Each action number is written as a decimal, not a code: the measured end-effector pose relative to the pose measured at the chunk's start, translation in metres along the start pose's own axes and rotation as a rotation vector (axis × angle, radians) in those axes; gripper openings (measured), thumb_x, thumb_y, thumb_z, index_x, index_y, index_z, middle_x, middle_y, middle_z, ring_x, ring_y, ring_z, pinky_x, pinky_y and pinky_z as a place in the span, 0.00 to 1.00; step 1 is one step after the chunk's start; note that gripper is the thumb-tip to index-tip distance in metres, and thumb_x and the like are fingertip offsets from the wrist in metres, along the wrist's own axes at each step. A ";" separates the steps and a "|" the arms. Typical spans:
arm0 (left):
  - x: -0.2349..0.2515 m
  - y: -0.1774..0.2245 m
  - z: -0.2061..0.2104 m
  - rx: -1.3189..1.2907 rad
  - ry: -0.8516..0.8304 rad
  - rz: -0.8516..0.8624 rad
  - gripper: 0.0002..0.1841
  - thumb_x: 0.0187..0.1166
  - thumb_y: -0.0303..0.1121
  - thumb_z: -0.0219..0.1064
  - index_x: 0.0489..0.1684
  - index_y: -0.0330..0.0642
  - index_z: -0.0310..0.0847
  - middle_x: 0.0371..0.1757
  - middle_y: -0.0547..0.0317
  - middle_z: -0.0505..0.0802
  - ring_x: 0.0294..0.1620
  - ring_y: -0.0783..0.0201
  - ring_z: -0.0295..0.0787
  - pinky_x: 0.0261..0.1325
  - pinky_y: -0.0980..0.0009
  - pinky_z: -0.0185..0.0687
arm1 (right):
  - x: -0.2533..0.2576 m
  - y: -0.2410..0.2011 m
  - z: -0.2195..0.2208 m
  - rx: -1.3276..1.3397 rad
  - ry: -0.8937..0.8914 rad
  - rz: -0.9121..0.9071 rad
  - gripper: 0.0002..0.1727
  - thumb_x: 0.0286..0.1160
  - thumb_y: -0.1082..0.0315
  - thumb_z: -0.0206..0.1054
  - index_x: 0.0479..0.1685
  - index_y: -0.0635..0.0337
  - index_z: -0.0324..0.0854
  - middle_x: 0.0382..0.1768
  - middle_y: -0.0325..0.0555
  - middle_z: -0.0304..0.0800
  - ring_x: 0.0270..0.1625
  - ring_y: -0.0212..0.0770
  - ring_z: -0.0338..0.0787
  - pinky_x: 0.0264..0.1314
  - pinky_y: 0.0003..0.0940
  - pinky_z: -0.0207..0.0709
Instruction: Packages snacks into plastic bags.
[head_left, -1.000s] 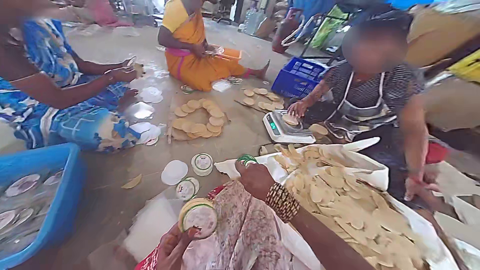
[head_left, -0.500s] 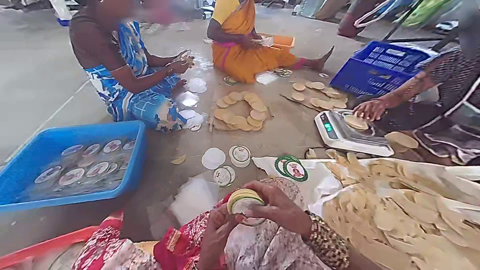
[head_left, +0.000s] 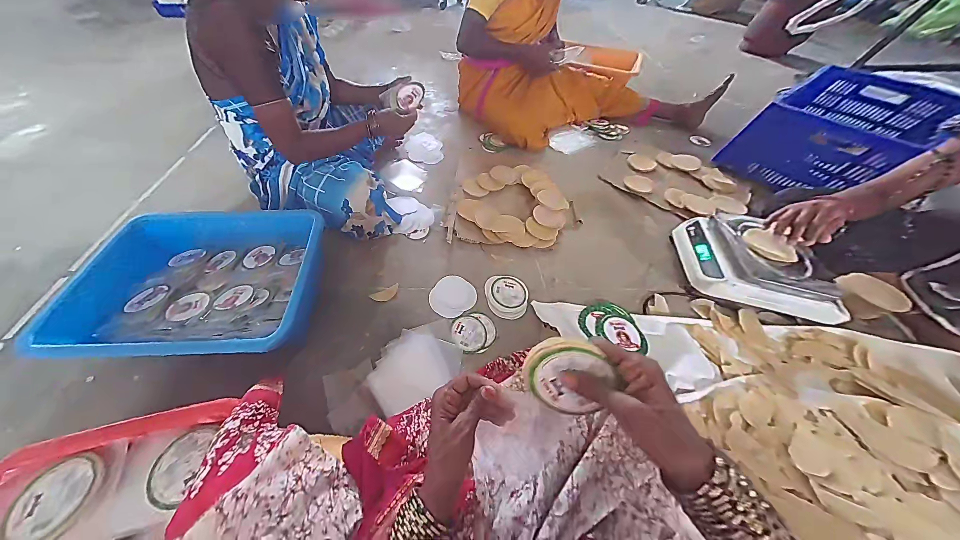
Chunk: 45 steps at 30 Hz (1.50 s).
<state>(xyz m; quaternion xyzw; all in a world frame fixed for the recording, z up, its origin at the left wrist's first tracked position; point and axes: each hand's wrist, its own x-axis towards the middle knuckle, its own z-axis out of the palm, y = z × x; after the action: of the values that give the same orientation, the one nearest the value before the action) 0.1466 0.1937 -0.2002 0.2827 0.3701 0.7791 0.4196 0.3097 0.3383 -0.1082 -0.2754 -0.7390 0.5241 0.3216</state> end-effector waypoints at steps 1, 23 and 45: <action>0.001 0.002 -0.002 0.018 0.046 0.011 0.08 0.86 0.28 0.62 0.45 0.36 0.88 0.37 0.52 0.97 0.35 0.63 0.97 0.44 0.68 0.94 | 0.002 -0.007 -0.006 0.022 0.044 -0.024 0.12 0.63 0.63 0.79 0.47 0.47 0.89 0.39 0.26 0.97 0.41 0.25 0.95 0.45 0.24 0.91; 0.005 0.002 -0.011 0.095 -0.054 0.137 0.22 0.79 0.38 0.72 0.69 0.39 0.81 0.60 0.59 0.93 0.60 0.69 0.90 0.67 0.69 0.85 | -0.026 0.011 0.008 -0.237 -0.136 -0.078 0.14 0.66 0.51 0.76 0.45 0.48 0.92 0.36 0.25 0.96 0.39 0.16 0.92 0.42 0.17 0.87; 0.001 0.010 -0.008 0.569 -0.056 0.698 0.07 0.86 0.36 0.64 0.45 0.49 0.88 0.45 0.69 0.92 0.61 0.72 0.86 0.78 0.70 0.73 | -0.062 0.051 -0.067 -1.009 -0.217 0.331 0.13 0.60 0.63 0.82 0.34 0.63 0.87 0.24 0.63 0.89 0.32 0.70 0.91 0.31 0.71 0.75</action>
<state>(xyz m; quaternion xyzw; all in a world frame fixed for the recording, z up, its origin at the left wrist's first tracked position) 0.1356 0.1876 -0.1962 0.5158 0.4404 0.7333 0.0474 0.4044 0.3473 -0.1522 -0.4525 -0.8746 0.1733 -0.0154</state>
